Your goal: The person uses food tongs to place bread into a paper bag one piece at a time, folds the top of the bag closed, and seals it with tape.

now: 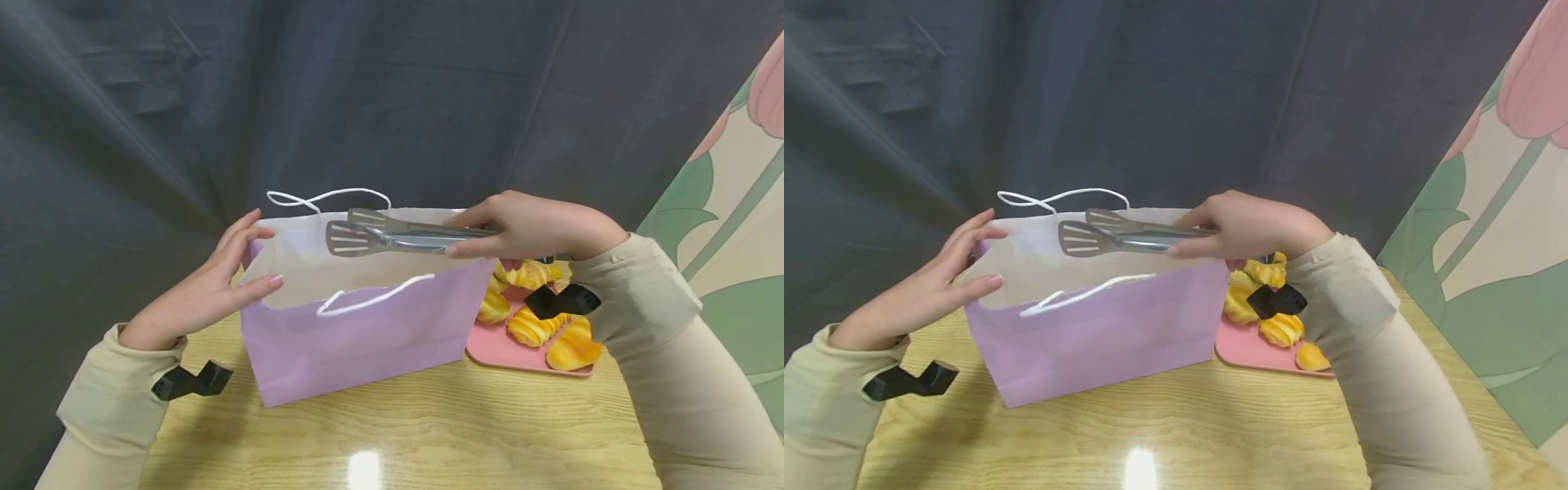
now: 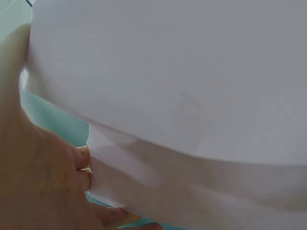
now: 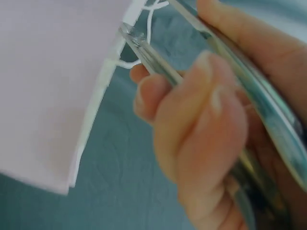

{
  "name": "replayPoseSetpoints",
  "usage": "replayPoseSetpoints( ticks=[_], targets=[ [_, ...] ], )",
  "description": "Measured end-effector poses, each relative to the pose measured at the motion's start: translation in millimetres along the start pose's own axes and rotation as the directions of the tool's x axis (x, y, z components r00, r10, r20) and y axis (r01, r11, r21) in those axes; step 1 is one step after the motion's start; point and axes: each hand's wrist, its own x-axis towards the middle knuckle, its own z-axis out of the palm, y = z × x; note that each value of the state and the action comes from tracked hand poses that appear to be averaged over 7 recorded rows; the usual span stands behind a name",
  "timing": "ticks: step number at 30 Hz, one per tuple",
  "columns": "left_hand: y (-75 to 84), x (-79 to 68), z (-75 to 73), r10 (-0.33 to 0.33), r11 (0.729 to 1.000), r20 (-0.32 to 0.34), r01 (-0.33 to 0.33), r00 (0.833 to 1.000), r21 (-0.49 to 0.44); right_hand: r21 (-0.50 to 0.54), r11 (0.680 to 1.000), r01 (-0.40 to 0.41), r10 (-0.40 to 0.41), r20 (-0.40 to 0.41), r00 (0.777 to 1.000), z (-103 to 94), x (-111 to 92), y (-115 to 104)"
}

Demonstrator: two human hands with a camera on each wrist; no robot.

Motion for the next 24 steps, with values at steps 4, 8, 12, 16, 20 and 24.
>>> replayPoseSetpoints(
  ticks=[4, 8, 12, 16, 20, 24],
  targets=[
    [0.8, -0.3, -0.6, -0.002, 1.000, 0.004, 0.002, 1.000, 0.000, 0.037, 0.999, -0.033, 0.035, -0.056, 0.998, 1.4, -18.4, 13.1],
    [0.9, -1.0, -1.4, 0.006, 1.000, -0.002, -0.006, 1.000, 0.000, 0.063, 0.994, -0.087, 0.096, -0.141, 0.985, 4.5, -38.9, 29.6],
    [0.1, -1.9, -2.5, 0.013, 1.000, -0.011, -0.013, 1.000, -0.007, 0.109, 0.987, -0.115, 0.142, -0.287, 0.947, 8.9, -59.0, 49.3],
    [-1.1, -2.4, -3.5, 0.011, 1.000, -0.009, -0.012, 1.000, -0.024, 0.156, 0.978, -0.138, 0.190, -0.401, 0.896, 14.8, -72.4, 68.1],
    [-2.0, -3.3, -4.0, 0.002, 0.999, -0.001, -0.002, 1.000, -0.033, 0.154, 0.962, -0.224, 0.267, -0.392, 0.880, 22.4, -81.2, 81.3],
    [-2.3, -4.3, -4.4, 0.002, 1.000, 0.000, -0.002, 1.000, -0.028, 0.138, 0.937, -0.321, 0.349, -0.343, 0.872, 33.1, -90.3, 94.0]
  ],
)
